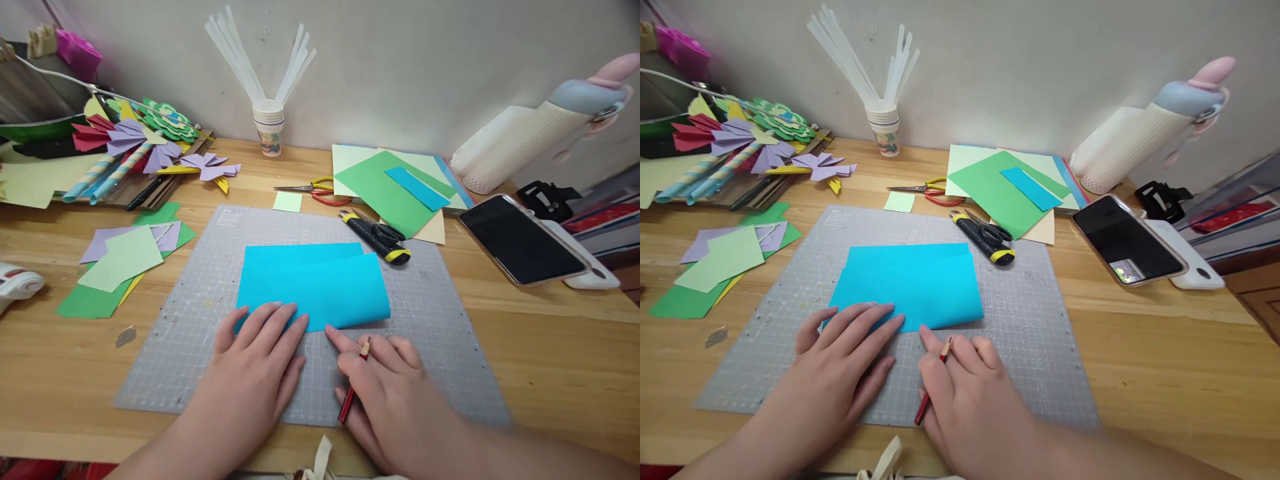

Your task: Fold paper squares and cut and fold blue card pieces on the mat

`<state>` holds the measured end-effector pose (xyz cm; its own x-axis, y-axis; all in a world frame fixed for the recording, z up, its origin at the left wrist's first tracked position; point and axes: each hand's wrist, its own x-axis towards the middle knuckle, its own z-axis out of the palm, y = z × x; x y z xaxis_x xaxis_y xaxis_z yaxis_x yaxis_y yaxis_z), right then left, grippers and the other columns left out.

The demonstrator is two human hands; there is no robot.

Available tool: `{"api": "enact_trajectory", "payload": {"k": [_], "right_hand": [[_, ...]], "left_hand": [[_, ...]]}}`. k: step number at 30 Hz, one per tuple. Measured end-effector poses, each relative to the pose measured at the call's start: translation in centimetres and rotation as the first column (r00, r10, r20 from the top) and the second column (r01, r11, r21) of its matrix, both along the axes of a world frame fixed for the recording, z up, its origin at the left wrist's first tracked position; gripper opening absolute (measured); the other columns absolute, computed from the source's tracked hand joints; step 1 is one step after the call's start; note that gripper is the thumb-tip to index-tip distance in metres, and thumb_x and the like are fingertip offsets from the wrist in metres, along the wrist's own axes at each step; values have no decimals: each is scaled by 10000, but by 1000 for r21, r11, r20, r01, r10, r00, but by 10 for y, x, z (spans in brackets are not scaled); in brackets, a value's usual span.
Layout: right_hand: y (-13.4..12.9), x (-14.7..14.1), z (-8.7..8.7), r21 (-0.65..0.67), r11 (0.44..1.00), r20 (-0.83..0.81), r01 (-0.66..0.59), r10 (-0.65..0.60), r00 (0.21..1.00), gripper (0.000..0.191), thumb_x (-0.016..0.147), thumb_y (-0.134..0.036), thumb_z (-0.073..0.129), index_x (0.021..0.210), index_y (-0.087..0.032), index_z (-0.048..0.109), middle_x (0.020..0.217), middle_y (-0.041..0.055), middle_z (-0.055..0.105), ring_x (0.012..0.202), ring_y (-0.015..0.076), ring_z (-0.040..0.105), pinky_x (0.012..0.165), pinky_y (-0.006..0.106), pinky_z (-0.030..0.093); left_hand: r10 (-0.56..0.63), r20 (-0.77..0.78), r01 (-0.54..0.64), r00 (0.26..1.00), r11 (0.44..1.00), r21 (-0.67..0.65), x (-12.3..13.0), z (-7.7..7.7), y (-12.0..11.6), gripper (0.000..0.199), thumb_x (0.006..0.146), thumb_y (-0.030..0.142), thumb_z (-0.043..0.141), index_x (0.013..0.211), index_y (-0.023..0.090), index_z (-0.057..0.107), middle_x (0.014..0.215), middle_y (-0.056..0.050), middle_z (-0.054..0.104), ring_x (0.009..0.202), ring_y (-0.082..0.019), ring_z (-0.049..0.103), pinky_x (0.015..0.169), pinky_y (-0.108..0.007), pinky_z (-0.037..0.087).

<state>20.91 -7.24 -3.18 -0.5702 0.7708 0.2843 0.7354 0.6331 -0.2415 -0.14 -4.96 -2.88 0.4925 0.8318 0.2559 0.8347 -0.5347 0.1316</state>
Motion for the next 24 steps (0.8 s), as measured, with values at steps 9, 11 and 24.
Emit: {"api": "enact_trajectory", "payload": {"k": [9,11,24], "right_hand": [[4,13,15,68,991,53,112,-115,992,240,884,-183,455,1014,-117,646,853,98,718,728,231,558,685,364,296],[6,19,18,86,989,97,121,-129,987,264,907,-193,430,1010,-101,655,711,84,682,651,223,544,647,358,283],[20,44,28,201,958,128,204,-232,964,259,908,-257,467,711,-214,631,530,17,623,458,167,488,558,334,277]], "left_hand": [[17,5,-17,1000,999,-43,0,-1,0,338,920,347,477,1230,293,598,1294,-6,623,1188,-239,523,1028,-427,242],[18,8,-18,1000,999,-50,0,-1,0,340,921,352,473,1233,298,595,1294,-4,623,1190,-237,522,1028,-428,246],[-14,-73,15,997,1000,11,14,5,-5,322,938,316,446,1206,278,620,1291,-27,626,1189,-252,527,1057,-446,206]]}}
